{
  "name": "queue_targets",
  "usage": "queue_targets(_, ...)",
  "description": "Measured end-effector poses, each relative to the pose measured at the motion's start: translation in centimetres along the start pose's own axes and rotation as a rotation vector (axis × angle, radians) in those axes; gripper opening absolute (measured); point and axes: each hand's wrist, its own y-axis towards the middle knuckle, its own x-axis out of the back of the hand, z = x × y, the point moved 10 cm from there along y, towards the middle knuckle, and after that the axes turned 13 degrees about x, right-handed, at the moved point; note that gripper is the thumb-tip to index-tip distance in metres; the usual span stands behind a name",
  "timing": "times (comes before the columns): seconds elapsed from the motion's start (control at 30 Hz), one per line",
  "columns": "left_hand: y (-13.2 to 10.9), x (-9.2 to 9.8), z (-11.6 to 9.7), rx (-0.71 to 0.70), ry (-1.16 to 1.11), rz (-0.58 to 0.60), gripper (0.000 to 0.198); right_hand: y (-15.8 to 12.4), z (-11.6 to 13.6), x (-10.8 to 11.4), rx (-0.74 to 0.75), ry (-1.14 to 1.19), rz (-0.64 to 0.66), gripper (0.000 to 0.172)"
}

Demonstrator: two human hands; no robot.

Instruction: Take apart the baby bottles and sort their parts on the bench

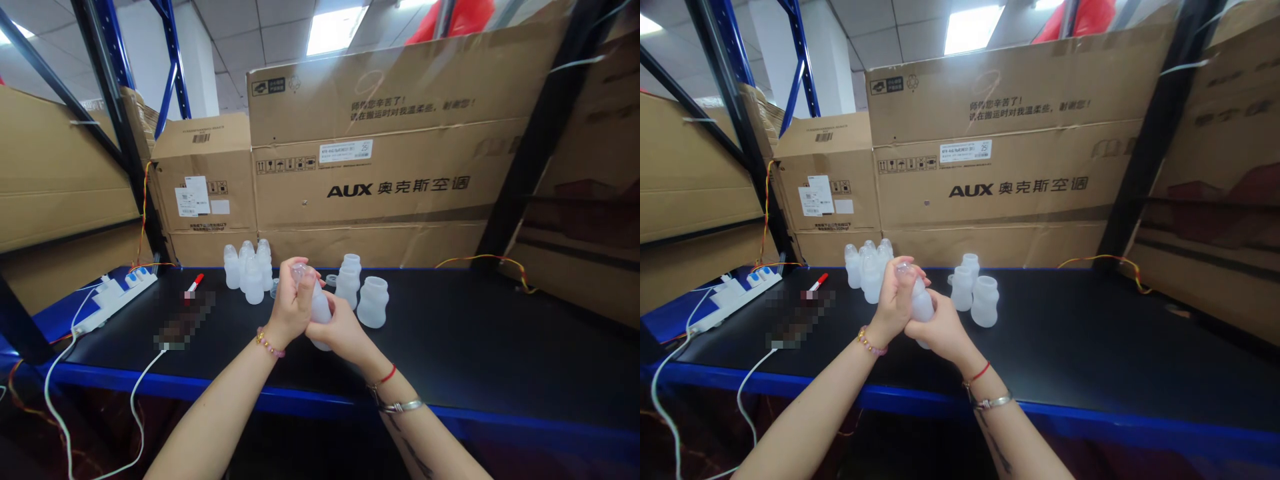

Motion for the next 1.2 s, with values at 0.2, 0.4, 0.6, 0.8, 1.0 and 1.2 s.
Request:
queue_targets(0.2,-0.1,-0.5,0.3,0.041,-0.086,0.061,0.041,-0.2,-0.2,-0.2,0.006,-0.065,0.011,0.022)
queue_targets(0.4,0.8,3.5,-1.6,-0.049,-0.15,-0.184,0.04,-0.7,1.1,1.3,0.128,-0.334,-0.048,0.025)
queue_targets(0.6,2.1,6.8,-0.9,0.053,-0.327,-0.286,0.03,-1.2,1.2,4.8,0.137,-0.297,-0.321,0.025)
queue_targets(0.8,2.2,6.2,-0.1,0.08,0.128,-0.315,0.032,-1.6,1.2,5.5,0.165,-0.273,-0.375,0.03)
queue_targets(1.0,2.1,7.0,0.5,0.138,0.724,-0.335,0.034,-1.5,0.8,5.3,0.156,-0.273,-0.345,0.026)
queue_targets(1.2,2.0,8.0,3.5,0.375,0.926,-0.293,0.028,-1.3,0.7,5.0,0.153,-0.26,-0.344,0.025)
